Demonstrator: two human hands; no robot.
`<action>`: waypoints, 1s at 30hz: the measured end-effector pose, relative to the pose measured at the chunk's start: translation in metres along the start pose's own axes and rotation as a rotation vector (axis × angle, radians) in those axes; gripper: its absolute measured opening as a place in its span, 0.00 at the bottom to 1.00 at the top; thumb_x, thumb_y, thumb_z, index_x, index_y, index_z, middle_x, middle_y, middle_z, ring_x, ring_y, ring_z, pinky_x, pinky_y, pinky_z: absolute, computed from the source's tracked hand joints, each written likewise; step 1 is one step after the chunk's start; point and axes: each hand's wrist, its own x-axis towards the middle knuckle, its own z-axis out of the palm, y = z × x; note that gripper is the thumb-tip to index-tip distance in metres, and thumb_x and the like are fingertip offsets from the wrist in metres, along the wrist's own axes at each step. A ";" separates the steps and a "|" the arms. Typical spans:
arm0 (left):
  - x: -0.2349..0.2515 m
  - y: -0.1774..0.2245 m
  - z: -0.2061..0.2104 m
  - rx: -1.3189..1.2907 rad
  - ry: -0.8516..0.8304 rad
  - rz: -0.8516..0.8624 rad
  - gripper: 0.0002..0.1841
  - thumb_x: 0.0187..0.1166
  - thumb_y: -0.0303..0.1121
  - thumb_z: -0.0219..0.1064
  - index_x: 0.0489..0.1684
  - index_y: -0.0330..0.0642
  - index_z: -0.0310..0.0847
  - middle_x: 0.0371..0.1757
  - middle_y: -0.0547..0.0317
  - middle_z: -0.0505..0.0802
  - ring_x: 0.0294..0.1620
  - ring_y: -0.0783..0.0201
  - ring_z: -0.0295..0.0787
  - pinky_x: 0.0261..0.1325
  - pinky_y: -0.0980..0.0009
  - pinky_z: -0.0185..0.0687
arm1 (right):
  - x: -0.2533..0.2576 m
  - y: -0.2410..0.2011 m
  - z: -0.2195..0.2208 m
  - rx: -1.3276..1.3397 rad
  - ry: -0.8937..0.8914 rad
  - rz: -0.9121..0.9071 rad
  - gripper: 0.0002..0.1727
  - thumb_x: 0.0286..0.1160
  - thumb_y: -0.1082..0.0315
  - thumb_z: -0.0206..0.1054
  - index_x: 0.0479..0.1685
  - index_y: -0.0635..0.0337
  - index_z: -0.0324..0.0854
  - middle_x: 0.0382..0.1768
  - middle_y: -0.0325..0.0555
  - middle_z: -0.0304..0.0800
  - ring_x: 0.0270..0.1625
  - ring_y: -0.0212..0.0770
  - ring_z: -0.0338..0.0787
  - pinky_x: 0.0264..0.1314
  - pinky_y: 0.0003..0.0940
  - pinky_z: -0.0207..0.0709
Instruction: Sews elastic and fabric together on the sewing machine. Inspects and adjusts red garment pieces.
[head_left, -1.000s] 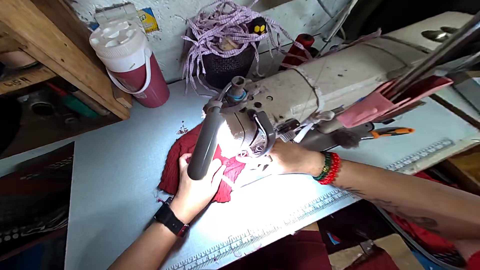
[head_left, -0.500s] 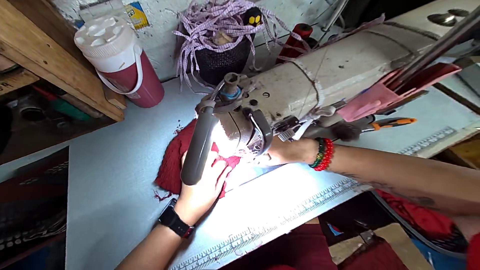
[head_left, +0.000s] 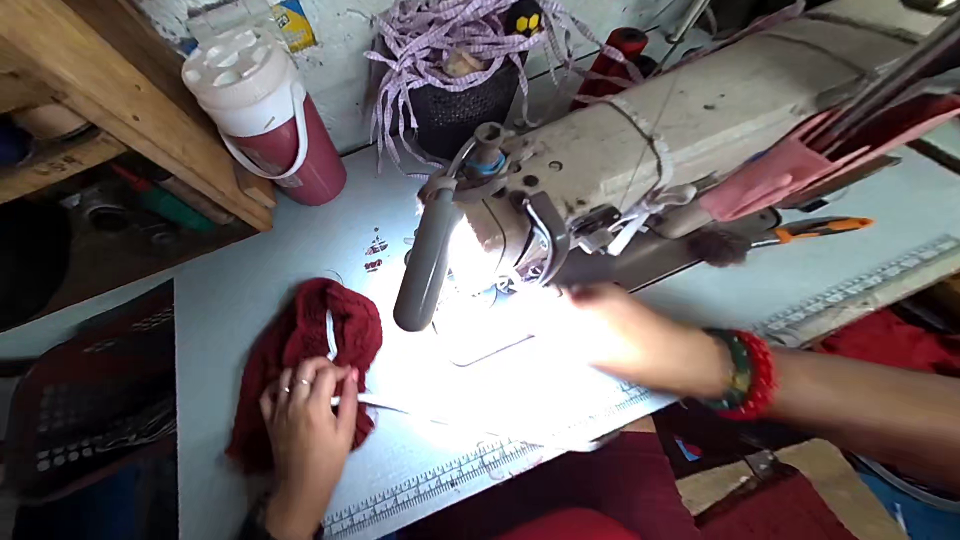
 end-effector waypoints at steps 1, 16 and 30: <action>-0.015 0.009 -0.002 -0.013 0.024 -0.016 0.19 0.81 0.47 0.60 0.37 0.44 0.93 0.48 0.51 0.93 0.55 0.46 0.88 0.63 0.41 0.73 | 0.002 -0.024 -0.002 0.024 -0.082 -0.035 0.10 0.79 0.69 0.61 0.50 0.61 0.86 0.45 0.58 0.88 0.45 0.57 0.91 0.39 0.51 0.83; -0.073 0.032 -0.011 -0.180 0.080 -0.023 0.13 0.77 0.47 0.67 0.35 0.52 0.95 0.45 0.62 0.93 0.55 0.58 0.87 0.71 0.48 0.70 | 0.039 -0.106 0.002 0.110 0.156 -0.015 0.09 0.79 0.73 0.61 0.47 0.64 0.87 0.37 0.53 0.88 0.42 0.53 0.90 0.39 0.47 0.83; -0.076 0.034 -0.024 -0.579 0.215 -0.112 0.12 0.76 0.38 0.73 0.26 0.39 0.90 0.53 0.51 0.89 0.57 0.71 0.85 0.59 0.80 0.82 | 0.057 -0.145 0.000 0.589 0.082 -0.050 0.13 0.87 0.60 0.59 0.57 0.58 0.81 0.40 0.39 0.90 0.33 0.28 0.86 0.37 0.25 0.83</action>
